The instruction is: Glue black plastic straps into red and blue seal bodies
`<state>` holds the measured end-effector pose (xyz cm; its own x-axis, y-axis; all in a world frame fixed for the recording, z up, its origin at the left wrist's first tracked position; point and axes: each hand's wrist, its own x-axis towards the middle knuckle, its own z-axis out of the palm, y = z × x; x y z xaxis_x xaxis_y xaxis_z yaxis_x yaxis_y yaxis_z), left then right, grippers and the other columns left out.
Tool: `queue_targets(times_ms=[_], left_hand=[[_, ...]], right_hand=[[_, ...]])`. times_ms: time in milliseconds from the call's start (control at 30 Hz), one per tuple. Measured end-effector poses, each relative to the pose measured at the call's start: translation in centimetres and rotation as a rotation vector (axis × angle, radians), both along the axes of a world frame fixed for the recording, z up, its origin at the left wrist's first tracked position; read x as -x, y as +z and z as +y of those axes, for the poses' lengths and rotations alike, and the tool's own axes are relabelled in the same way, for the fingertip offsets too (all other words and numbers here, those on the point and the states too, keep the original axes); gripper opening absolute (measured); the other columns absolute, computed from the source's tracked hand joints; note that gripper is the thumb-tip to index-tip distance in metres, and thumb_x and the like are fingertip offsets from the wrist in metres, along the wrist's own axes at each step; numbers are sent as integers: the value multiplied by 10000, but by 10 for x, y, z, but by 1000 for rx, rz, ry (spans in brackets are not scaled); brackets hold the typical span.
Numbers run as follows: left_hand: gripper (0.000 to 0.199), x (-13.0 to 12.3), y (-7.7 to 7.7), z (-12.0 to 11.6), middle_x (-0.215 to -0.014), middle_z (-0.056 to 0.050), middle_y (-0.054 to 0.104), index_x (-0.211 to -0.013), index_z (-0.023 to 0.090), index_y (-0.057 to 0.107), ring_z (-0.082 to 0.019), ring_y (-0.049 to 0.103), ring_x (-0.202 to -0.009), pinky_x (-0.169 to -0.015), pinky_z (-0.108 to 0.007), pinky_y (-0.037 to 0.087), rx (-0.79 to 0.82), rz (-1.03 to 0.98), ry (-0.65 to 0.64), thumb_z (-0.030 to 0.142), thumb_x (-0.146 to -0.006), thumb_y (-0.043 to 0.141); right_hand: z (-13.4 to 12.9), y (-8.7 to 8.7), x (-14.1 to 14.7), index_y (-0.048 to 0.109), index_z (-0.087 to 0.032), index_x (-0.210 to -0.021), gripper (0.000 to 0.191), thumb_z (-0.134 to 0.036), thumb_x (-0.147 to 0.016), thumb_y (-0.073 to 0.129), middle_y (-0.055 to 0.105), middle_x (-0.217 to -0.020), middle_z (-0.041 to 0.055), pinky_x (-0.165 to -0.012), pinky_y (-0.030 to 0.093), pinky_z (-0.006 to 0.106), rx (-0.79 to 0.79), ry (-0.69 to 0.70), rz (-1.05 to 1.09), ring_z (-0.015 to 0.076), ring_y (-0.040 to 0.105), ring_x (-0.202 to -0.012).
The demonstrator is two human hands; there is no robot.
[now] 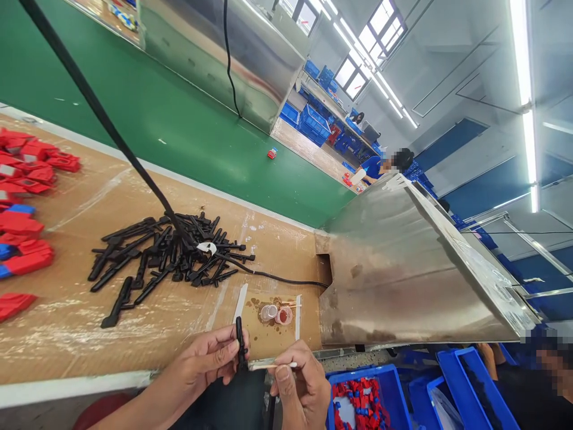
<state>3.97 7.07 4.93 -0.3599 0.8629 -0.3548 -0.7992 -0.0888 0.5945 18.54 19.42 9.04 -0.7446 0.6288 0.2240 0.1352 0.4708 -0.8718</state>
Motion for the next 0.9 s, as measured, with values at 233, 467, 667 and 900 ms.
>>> queue_targets(times_ms=[233, 467, 667, 900], left_hand=[[621, -1, 4, 2, -744, -8, 613, -695, 214, 798, -158, 449, -647, -557, -245, 418, 7, 29, 12, 781, -514, 978], [633, -1, 5, 0, -664, 12, 553, -659, 207, 782, -152, 407, -605, -547, -253, 377, -8, 147, 25, 821, -596, 918], [672, -2, 3, 0, -680, -2, 554, -649, 195, 759, -162, 399, -621, -533, -258, 361, -16, 160, -13, 851, -592, 896], [655, -3, 0, -3, -716, -12, 588, -702, 186, 774, -165, 439, -659, -535, -233, 362, -34, 64, -68, 802, -562, 948]], right_hand=[[-2, -1, 2, 758, -267, -884, 387, -531, -1093, 570, 667, -698, 2, -635, 472, 303, -152, 76, -44, 178, 629, -626], [-6, 5, -1, 751, -287, -948, 307, -422, -1120, 536, 712, -780, 21, -711, 536, 301, -315, 131, -132, 193, 666, -696], [0, 12, -10, 755, -312, -1018, 263, -422, -1119, 539, 776, -898, 44, -724, 582, 284, -431, 241, -182, 214, 695, -829], [22, 21, -7, 714, -296, -1122, 185, -338, -1132, 535, 787, -918, 27, -714, 560, 244, -466, 469, -183, 174, 707, -791]])
